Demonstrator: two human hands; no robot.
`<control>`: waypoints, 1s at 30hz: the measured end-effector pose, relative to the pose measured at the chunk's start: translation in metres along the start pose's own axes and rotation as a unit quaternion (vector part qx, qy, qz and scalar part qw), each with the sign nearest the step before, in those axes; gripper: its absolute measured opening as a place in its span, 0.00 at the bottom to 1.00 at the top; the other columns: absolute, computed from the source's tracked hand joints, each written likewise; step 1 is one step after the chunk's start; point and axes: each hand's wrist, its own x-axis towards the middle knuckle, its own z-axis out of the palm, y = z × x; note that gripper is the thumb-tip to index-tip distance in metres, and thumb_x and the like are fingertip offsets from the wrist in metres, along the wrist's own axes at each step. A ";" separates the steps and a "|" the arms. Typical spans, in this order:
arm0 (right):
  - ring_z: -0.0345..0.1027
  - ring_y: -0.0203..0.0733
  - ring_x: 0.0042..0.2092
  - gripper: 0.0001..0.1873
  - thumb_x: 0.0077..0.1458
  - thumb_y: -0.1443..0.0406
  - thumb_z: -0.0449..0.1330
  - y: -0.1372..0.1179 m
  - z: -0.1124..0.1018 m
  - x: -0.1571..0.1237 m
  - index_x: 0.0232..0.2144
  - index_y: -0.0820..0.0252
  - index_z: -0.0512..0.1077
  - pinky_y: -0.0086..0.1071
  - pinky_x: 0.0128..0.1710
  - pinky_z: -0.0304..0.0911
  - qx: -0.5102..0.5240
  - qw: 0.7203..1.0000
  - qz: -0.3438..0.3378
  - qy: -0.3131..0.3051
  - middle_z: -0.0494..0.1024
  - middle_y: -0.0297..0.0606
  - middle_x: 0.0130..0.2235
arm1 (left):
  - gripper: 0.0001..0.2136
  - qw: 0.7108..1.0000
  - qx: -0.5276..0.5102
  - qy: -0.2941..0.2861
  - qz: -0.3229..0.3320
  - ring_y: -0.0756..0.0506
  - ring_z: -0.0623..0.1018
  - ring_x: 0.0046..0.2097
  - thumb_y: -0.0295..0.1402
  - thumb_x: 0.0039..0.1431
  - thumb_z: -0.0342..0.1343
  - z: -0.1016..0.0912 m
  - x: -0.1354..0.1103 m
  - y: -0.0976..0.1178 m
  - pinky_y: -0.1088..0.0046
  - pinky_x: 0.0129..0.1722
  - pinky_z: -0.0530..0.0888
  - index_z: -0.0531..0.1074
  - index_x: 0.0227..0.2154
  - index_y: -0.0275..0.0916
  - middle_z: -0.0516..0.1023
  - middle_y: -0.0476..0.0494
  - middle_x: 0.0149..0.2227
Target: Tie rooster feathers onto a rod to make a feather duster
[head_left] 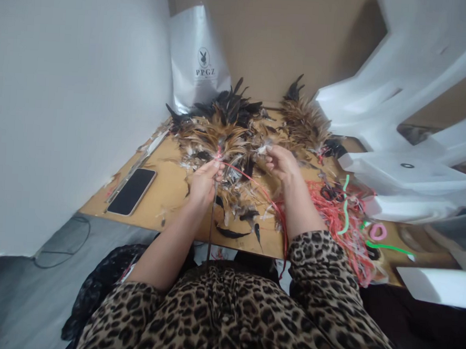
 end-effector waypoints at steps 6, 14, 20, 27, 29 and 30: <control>0.55 0.26 0.19 0.20 0.32 0.63 0.70 -0.004 0.041 -0.028 0.21 0.60 0.62 0.20 0.15 0.42 0.042 0.997 -0.024 -0.056 0.68 0.28 0.19 | 0.04 1.000 0.000 0.006 0.018 0.58 0.67 0.22 0.24 0.46 0.62 0.008 0.001 -0.005 0.83 0.20 0.60 0.74 0.28 0.31 0.76 0.46 0.25; 0.49 0.26 0.17 0.15 0.37 0.58 0.67 0.030 0.084 -0.045 0.23 0.60 0.66 0.24 0.16 0.44 -0.050 0.994 -0.101 -0.001 0.64 0.25 0.15 | 0.07 0.999 -0.003 0.022 0.047 0.58 0.67 0.22 0.26 0.44 0.64 0.012 0.002 -0.013 0.81 0.21 0.60 0.77 0.30 0.32 0.76 0.47 0.26; 0.49 0.27 0.18 0.16 0.38 0.56 0.66 0.040 0.087 -0.044 0.22 0.59 0.66 0.25 0.18 0.44 -0.080 0.992 -0.098 -0.002 0.62 0.25 0.15 | 0.09 0.998 0.021 0.021 0.058 0.57 0.66 0.22 0.25 0.44 0.62 0.011 -0.001 -0.024 0.80 0.22 0.60 0.77 0.32 0.32 0.74 0.49 0.24; 0.51 0.27 0.17 0.21 0.30 0.55 0.70 0.038 0.087 -0.044 0.21 0.60 0.65 0.25 0.18 0.44 -0.023 0.999 -0.038 -0.015 0.64 0.25 0.15 | 0.11 0.995 0.055 0.006 0.089 0.56 0.66 0.22 0.32 0.46 0.62 0.009 -0.004 -0.028 0.80 0.22 0.61 0.77 0.34 0.31 0.72 0.50 0.20; 0.54 0.28 0.19 0.22 0.29 0.55 0.71 0.038 0.086 -0.043 0.21 0.60 0.66 0.25 0.19 0.46 -0.039 0.999 -0.028 -0.008 0.66 0.26 0.17 | 0.11 0.994 0.056 0.000 0.093 0.56 0.66 0.21 0.35 0.48 0.61 0.008 -0.005 -0.027 0.80 0.21 0.61 0.77 0.32 0.31 0.71 0.50 0.19; 0.54 0.28 0.19 0.21 0.29 0.55 0.71 0.038 0.085 -0.042 0.21 0.61 0.67 0.25 0.20 0.47 -0.049 0.998 -0.023 -0.010 0.67 0.27 0.17 | 0.12 0.994 0.059 -0.006 0.095 0.56 0.66 0.21 0.36 0.48 0.61 0.008 -0.005 -0.027 0.80 0.21 0.61 0.77 0.32 0.31 0.71 0.50 0.19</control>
